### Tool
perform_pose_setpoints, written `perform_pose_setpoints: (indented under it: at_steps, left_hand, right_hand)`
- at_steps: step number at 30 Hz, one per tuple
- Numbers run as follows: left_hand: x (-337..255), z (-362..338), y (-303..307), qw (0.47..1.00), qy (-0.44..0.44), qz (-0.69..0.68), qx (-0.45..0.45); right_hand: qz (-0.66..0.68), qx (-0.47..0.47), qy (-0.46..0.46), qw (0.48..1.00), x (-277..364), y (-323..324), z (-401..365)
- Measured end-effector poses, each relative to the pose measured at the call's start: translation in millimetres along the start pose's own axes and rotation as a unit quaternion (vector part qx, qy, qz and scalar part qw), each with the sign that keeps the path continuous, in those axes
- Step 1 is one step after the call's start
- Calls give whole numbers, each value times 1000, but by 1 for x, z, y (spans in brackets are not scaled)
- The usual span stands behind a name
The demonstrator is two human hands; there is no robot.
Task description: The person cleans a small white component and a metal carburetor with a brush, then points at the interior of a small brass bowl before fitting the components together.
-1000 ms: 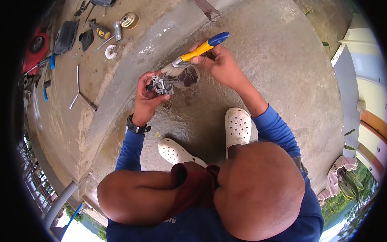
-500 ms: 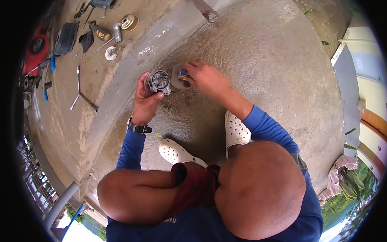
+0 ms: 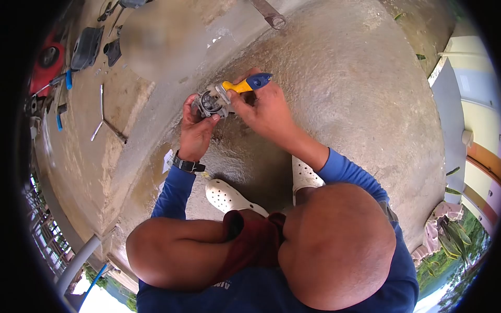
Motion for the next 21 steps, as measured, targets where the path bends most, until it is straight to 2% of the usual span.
perform_pose_setpoints:
  at_steps: [1, 5, 7, 8, 10, 11, 13, 14, 16, 17, 19, 20, 21]
  left_hand:
    - [1, -1, 0, 1000, -3, 1, -2]
    - [5, -8, -10, 1000, -7, 19, -6]
    - [-1, -6, -13, 999, -21, 37, -2]
    - [-2, -6, -12, 999, -23, 32, -16]
    - [-6, -4, -11, 999, -30, 27, -30]
    - [-4, -6, -11, 998, -35, 48, -34]
    - [1, -7, -12, 997, -31, 67, -36]
    - [-3, -3, -10, 998, -33, 31, -38]
    - [-13, 2, -7, 998, -44, 0, -37]
    - [-13, 2, -5, 998, -36, 8, -48]
    - [-8, -2, 1, 998, -18, 15, -63]
    - [-8, -1, 3, 999, -19, 6, -38]
    - [-8, -2, 5, 1000, -19, -3, -13]
  right_hand:
    - [-5, 23, -50, 998, -2, 3, -2]
    - [2, -12, -80, 997, -2, 11, 1]
    - [-29, -34, 25, 999, 6, 3, 3]
    - [-27, -35, 28, 999, 4, 3, 1]
    - [21, 5, -37, 999, -4, 4, 1]
    - [21, 5, -41, 999, -9, 2, 0]
    - [64, -55, -13, 996, -5, 4, 1]
    - [65, -55, -14, 996, -7, 4, -4]
    - [-24, 32, -25, 999, -8, -1, -8]
    - [-23, 33, -20, 999, -10, 4, -7]
    - [-42, 25, -70, 996, -8, 15, -11]
    - [-41, 28, -72, 996, -12, 16, -11]
    - [-102, 40, -37, 993, -17, 16, -9]
Point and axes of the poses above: each hand's wrist, its own z-axis towards the middle knuckle, its own y-axis out of the back of the hand, x = y × z, the point moved 4 cm from there along z, towards the middle knuckle, and after that the axes turned 4 degrees about y, right-handed, at the moved point
